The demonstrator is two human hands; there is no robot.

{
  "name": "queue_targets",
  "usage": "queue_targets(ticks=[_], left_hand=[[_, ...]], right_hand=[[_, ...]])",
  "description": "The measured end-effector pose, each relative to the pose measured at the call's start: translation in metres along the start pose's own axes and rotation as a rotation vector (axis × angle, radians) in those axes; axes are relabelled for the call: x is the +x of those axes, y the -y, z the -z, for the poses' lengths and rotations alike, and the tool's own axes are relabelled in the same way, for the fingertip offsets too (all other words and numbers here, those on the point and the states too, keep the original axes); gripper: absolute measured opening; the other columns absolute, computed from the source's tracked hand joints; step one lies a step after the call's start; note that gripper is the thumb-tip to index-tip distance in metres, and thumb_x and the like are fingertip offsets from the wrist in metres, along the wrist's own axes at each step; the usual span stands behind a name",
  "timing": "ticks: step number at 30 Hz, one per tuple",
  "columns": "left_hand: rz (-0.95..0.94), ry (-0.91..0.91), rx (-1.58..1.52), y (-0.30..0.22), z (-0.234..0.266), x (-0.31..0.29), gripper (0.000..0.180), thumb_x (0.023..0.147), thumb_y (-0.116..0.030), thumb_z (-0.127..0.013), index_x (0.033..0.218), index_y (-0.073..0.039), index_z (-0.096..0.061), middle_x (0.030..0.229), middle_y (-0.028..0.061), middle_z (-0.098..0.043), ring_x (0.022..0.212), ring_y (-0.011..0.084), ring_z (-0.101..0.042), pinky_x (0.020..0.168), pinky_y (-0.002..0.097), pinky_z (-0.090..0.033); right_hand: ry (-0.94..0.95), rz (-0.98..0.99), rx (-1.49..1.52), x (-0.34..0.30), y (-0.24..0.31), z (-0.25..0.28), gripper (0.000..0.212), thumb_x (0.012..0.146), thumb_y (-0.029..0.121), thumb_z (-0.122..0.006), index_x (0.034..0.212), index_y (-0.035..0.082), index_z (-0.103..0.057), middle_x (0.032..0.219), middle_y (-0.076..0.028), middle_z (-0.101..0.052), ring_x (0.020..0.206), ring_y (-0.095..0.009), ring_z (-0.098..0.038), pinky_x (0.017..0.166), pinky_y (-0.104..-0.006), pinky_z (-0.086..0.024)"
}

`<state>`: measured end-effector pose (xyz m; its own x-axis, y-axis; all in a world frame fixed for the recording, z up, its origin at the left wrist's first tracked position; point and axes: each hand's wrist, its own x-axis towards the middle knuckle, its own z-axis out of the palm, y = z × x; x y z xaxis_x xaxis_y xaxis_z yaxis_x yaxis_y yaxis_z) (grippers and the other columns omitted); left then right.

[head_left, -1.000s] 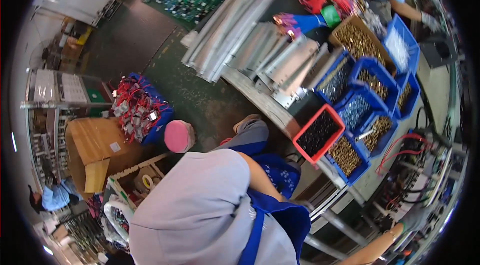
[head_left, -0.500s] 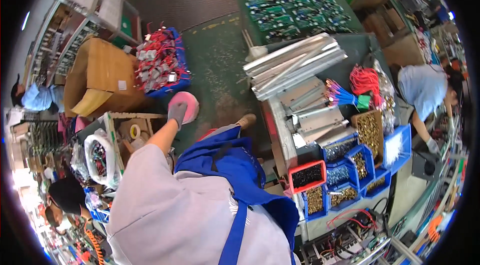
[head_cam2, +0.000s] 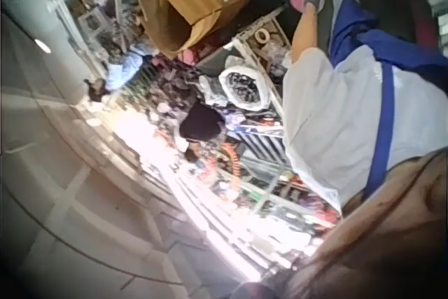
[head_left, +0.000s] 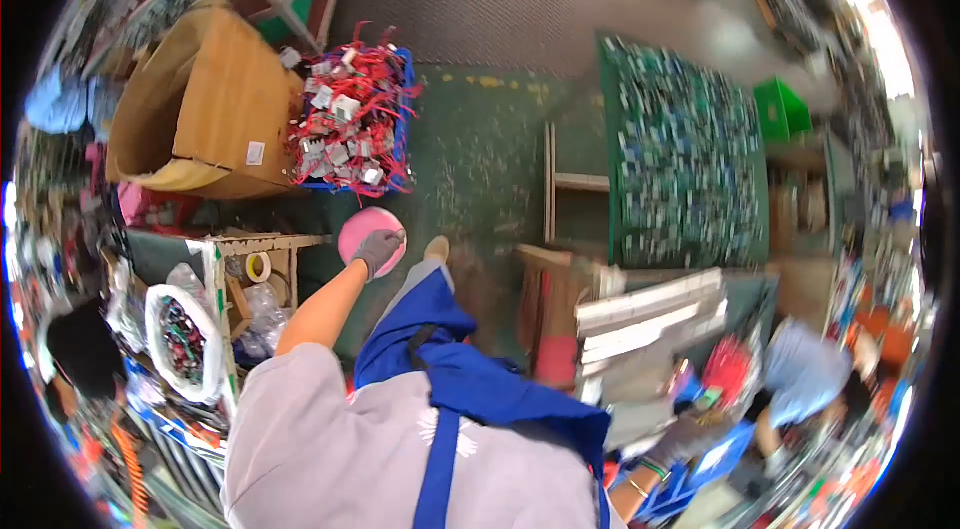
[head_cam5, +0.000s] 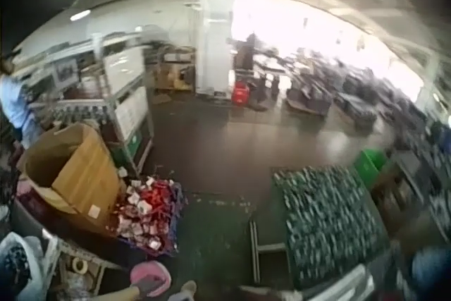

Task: The person assembles an industrial power supply unit by attaching a printed circuit board to a metal chassis with screws using a pneumatic screwdriver, then connects a wiring harness by hand.

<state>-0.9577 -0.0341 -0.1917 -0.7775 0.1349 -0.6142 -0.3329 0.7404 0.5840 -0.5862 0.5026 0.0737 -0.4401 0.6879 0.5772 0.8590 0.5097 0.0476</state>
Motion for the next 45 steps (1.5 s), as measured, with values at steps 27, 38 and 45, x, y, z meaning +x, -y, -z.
queue_targets(ticks=[27, 38, 45], left_hand=[[0.302, -0.134, -0.289, -0.148, 0.224, 0.274, 0.037, 0.092, -0.032, -0.053, 0.088, 0.001, -0.071, 0.09, 0.0127, -0.073, 0.073, 0.0205, -0.069, 0.068, 0.0333, -0.054], [-0.531, -0.196, 0.578, -0.197, 0.33, 0.581, 0.044, 0.091, -0.047, -0.049, 0.098, -0.011, -0.072, 0.093, 0.0178, -0.071, 0.09, 0.0319, -0.069, 0.077, 0.044, -0.052], [0.228, -0.158, -0.353, -0.307, 0.481, 0.708, 0.042, 0.092, -0.04, -0.057, 0.086, -0.002, -0.074, 0.081, 0.0133, -0.072, 0.075, 0.0229, -0.069, 0.072, 0.0368, -0.051]], right_hand=[[0.669, 0.598, 1.108, 0.379, 0.71, -0.215, 0.037, 0.086, 0.024, -0.066, 0.119, 0.007, -0.062, 0.112, -0.014, -0.064, 0.105, -0.035, -0.06, 0.09, -0.0427, -0.048], [1.808, -0.109, 0.409, 0.308, 0.793, -0.611, 0.041, 0.084, 0.043, -0.065, 0.106, 0.009, -0.072, 0.108, -0.02, -0.07, 0.098, -0.035, -0.067, 0.082, -0.0443, -0.052], [1.418, 0.728, 0.213, 0.395, 0.865, -0.564, 0.026, 0.093, 0.023, -0.051, 0.107, 0.011, -0.07, 0.098, -0.028, -0.068, 0.086, -0.038, -0.07, 0.073, -0.0465, -0.055]])
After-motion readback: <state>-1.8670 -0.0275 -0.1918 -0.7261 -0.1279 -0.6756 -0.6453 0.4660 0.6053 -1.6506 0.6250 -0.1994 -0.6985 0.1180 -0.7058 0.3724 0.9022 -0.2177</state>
